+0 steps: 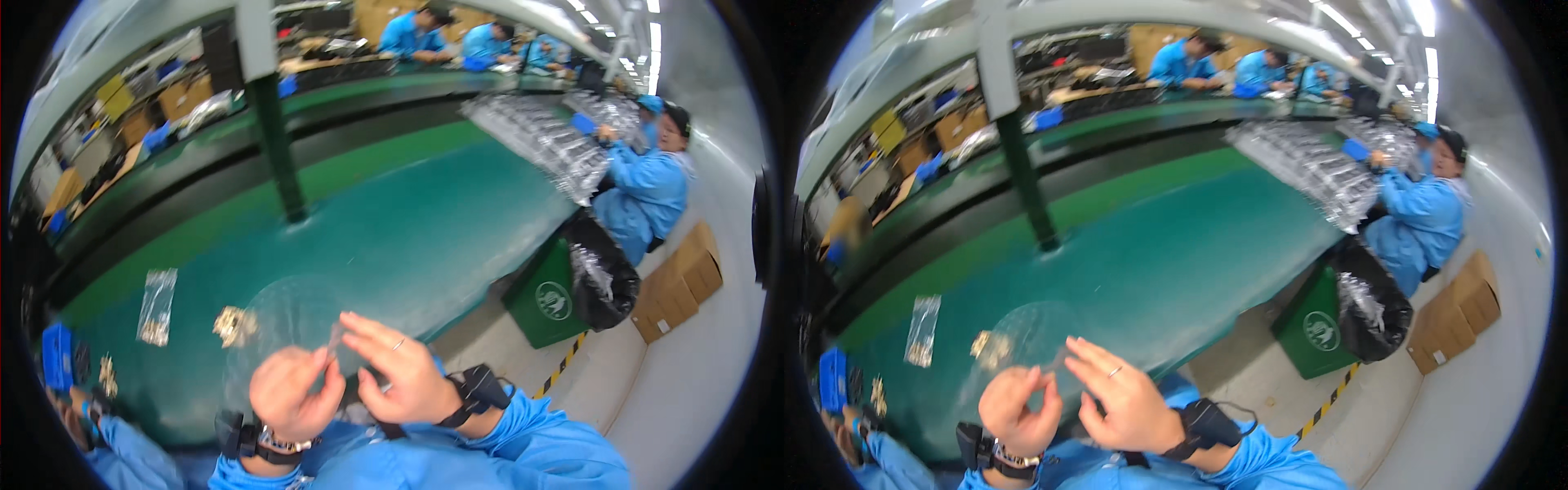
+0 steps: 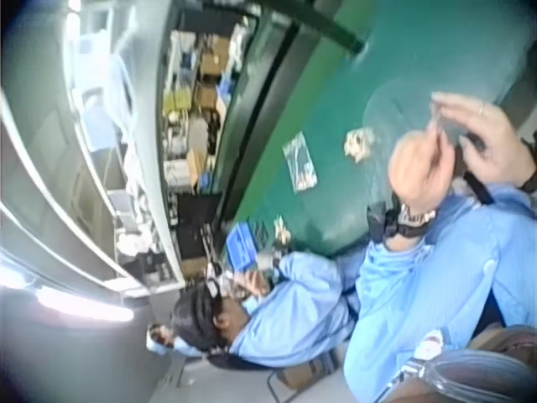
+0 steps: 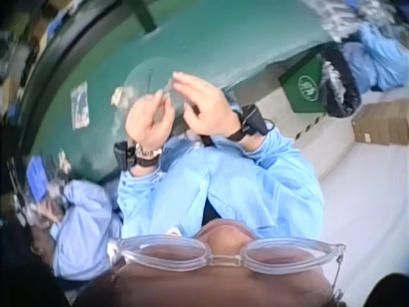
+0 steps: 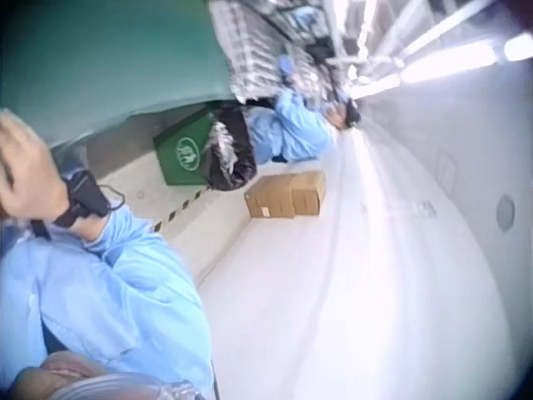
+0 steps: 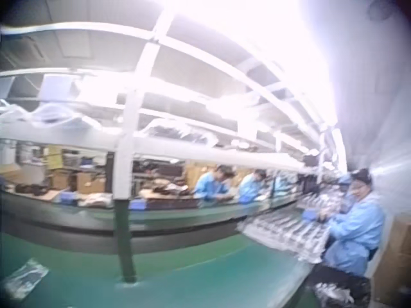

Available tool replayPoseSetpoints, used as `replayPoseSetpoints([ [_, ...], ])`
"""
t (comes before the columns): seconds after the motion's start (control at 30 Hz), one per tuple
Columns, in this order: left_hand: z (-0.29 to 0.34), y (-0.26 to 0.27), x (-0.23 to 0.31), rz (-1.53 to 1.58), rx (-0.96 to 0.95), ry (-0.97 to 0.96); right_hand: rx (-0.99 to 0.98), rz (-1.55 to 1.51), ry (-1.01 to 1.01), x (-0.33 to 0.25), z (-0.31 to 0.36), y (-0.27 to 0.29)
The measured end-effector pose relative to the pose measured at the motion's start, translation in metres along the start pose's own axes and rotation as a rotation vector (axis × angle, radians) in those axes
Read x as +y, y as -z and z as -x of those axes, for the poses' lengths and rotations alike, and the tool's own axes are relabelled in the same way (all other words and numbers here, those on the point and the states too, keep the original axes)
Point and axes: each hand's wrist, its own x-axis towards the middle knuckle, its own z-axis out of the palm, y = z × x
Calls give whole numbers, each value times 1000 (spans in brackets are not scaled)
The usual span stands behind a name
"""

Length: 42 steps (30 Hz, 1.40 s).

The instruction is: Packaging small plastic components into clear bags and tubes at a factory workstation.

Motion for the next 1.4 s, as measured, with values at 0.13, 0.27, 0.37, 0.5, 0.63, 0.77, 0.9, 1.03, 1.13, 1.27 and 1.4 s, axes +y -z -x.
replayPoseSetpoints([
  [0.13,-17,-13,9,62,-96,-120,47,190,-33,-19,-4,21],
  [0.27,-29,-25,23,114,-6,-214,152,249,-37,-27,4,23],
  [0.37,-35,-35,24,135,-7,-203,301,292,-2,-16,5,27],
  [0.5,-58,-45,23,259,-185,-66,398,368,-111,11,1,57],
  [0.63,-61,-27,8,331,-231,-48,784,-215,-499,49,-16,134],
  [0.77,-56,-17,3,202,-301,14,969,-111,-482,129,-20,242],
  [0.9,-34,-19,-25,137,-372,104,1019,-393,-413,116,-25,247],
  [1.03,-14,-27,-42,177,-220,365,485,-744,-664,101,26,152],
  [1.13,-1,-30,-57,221,-123,435,286,-831,-890,110,47,108],
  [1.27,3,-26,-62,232,-60,501,209,-808,-919,107,34,96],
  [1.4,24,-40,-93,432,84,361,300,-649,-922,115,24,100],
])
